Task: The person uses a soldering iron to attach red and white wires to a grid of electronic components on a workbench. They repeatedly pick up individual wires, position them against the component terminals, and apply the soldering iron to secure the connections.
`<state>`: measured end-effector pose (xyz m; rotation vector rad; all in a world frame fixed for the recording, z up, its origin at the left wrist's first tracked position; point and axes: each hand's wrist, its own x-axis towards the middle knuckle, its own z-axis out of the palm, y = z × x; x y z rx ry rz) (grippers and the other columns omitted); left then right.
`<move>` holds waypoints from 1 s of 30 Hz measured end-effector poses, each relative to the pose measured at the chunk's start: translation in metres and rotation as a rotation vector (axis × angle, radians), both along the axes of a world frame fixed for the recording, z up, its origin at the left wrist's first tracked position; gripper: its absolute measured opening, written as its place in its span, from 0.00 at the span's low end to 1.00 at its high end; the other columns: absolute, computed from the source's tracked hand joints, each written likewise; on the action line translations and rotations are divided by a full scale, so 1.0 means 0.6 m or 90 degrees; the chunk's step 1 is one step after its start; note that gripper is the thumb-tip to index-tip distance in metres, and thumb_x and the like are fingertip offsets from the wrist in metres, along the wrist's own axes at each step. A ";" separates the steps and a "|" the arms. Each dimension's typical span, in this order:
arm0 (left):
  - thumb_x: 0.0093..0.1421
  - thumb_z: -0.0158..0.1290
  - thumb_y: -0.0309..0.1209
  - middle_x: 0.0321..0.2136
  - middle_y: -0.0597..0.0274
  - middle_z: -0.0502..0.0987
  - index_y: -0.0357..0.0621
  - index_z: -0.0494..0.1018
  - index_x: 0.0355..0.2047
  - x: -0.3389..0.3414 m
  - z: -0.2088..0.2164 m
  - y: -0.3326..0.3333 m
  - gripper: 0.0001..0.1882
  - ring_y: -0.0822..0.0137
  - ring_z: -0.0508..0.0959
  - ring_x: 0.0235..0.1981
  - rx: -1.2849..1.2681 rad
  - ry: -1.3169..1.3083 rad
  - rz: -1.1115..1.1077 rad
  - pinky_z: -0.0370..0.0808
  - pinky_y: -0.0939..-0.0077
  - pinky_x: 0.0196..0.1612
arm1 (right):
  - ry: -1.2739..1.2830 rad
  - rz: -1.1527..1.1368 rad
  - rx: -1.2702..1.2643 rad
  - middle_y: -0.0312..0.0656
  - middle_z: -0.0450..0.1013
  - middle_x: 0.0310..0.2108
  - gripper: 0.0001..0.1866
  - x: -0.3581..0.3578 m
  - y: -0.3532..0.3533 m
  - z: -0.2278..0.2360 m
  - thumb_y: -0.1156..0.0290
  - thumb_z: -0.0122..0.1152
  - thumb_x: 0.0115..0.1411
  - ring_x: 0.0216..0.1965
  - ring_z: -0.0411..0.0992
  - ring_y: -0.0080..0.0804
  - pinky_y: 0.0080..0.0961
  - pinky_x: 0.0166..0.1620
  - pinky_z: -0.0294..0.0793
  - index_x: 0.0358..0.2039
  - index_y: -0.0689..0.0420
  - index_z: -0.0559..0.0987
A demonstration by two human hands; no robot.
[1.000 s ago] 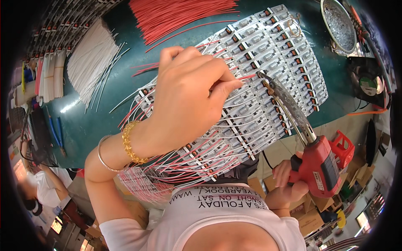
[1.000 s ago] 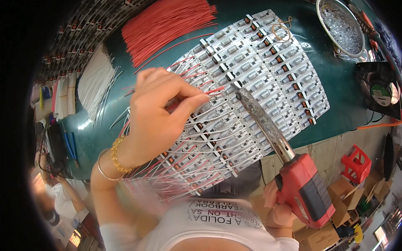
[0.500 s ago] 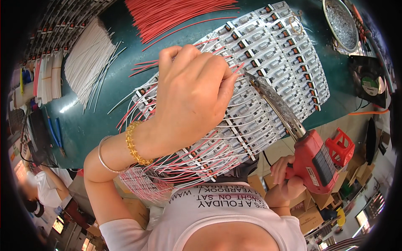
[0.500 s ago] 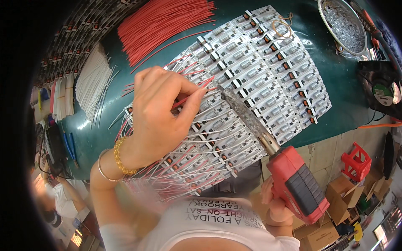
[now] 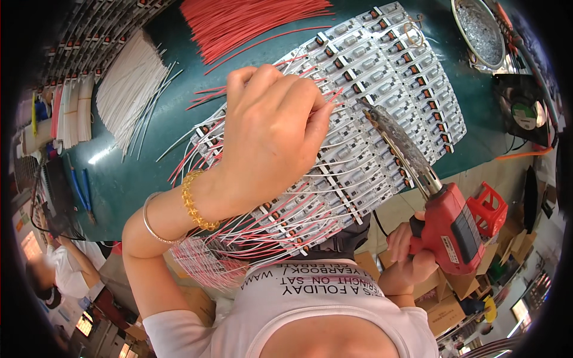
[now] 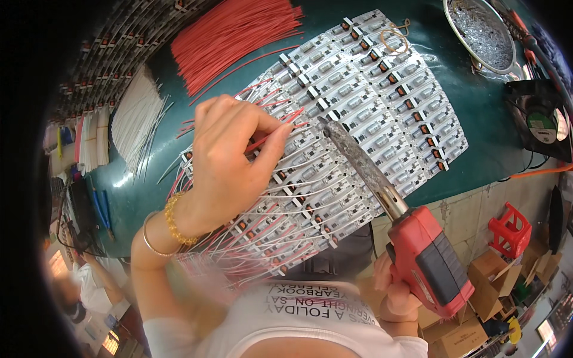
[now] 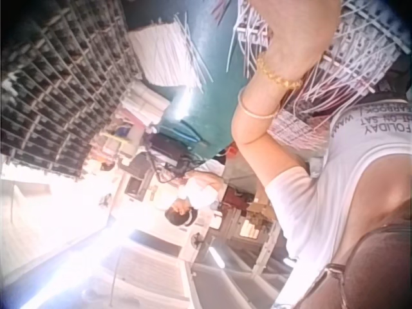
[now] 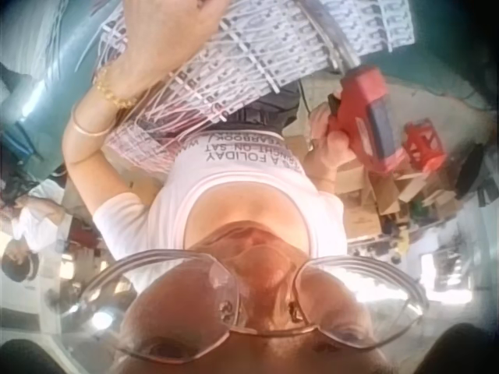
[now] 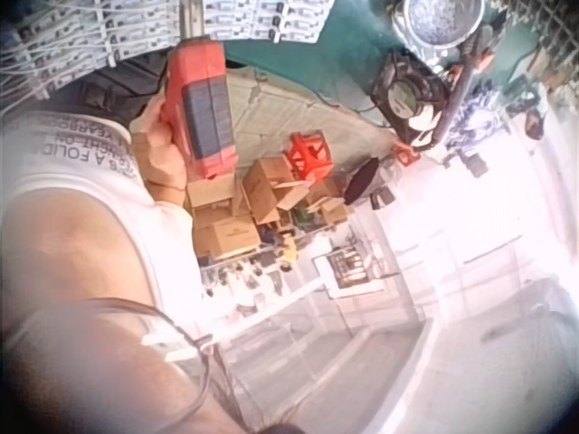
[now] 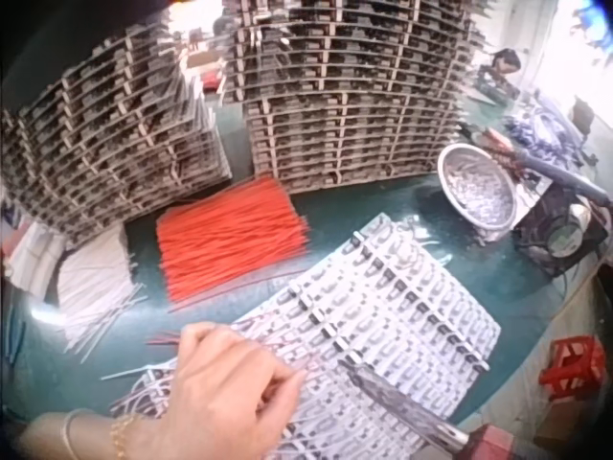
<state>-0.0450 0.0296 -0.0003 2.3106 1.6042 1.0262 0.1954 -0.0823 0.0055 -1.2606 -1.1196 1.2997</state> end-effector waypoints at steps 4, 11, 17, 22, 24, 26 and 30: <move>0.46 0.60 0.23 0.17 0.68 0.71 0.44 0.72 0.20 -0.006 0.002 0.004 0.06 0.67 0.68 0.24 0.052 -0.003 -0.003 0.60 0.72 0.35 | 0.016 0.016 0.024 0.31 0.60 0.09 0.42 0.003 0.002 -0.001 0.41 0.52 0.56 0.09 0.58 0.21 0.18 0.17 0.60 0.50 0.71 0.61; 0.46 0.60 0.23 0.16 0.70 0.70 0.45 0.73 0.19 0.002 0.021 -0.012 0.06 0.69 0.68 0.20 -0.071 -0.073 -0.049 0.60 0.74 0.37 | 0.027 -0.001 0.003 0.30 0.60 0.08 0.44 0.018 -0.012 0.000 0.38 0.52 0.54 0.09 0.58 0.21 0.17 0.17 0.61 0.51 0.70 0.61; 0.46 0.60 0.23 0.14 0.71 0.68 0.45 0.70 0.16 0.012 0.004 -0.011 0.10 0.70 0.66 0.19 -0.051 -0.034 -0.025 0.59 0.73 0.37 | 0.005 0.038 -0.015 0.30 0.60 0.08 0.44 0.024 -0.018 0.000 0.37 0.52 0.53 0.09 0.58 0.21 0.17 0.16 0.59 0.50 0.69 0.62; 0.46 0.60 0.22 0.14 0.71 0.68 0.45 0.70 0.16 0.009 0.006 -0.011 0.09 0.69 0.66 0.19 -0.058 -0.040 -0.031 0.59 0.72 0.37 | 0.027 0.008 0.017 0.30 0.61 0.09 0.40 0.040 -0.032 -0.027 0.39 0.54 0.54 0.09 0.58 0.21 0.17 0.16 0.58 0.46 0.68 0.64; 0.46 0.60 0.22 0.14 0.71 0.68 0.45 0.70 0.16 0.009 0.006 -0.012 0.09 0.69 0.66 0.19 -0.059 -0.039 -0.035 0.59 0.73 0.37 | 0.030 0.018 0.035 0.30 0.61 0.09 0.38 0.040 -0.027 -0.028 0.41 0.55 0.54 0.09 0.58 0.21 0.17 0.16 0.59 0.44 0.67 0.64; 0.46 0.60 0.22 0.15 0.70 0.68 0.45 0.70 0.16 0.008 0.006 -0.012 0.09 0.69 0.66 0.19 -0.058 -0.036 -0.037 0.59 0.73 0.37 | -0.054 0.034 0.048 0.31 0.61 0.09 0.36 0.045 -0.029 -0.029 0.42 0.56 0.54 0.09 0.59 0.21 0.17 0.16 0.59 0.43 0.67 0.65; 0.46 0.60 0.22 0.15 0.70 0.68 0.44 0.70 0.16 0.010 0.007 -0.011 0.09 0.69 0.66 0.19 -0.059 -0.040 -0.034 0.59 0.72 0.36 | -0.177 -0.022 0.051 0.31 0.61 0.09 0.36 0.051 -0.047 -0.036 0.42 0.56 0.54 0.09 0.59 0.21 0.17 0.16 0.60 0.43 0.67 0.65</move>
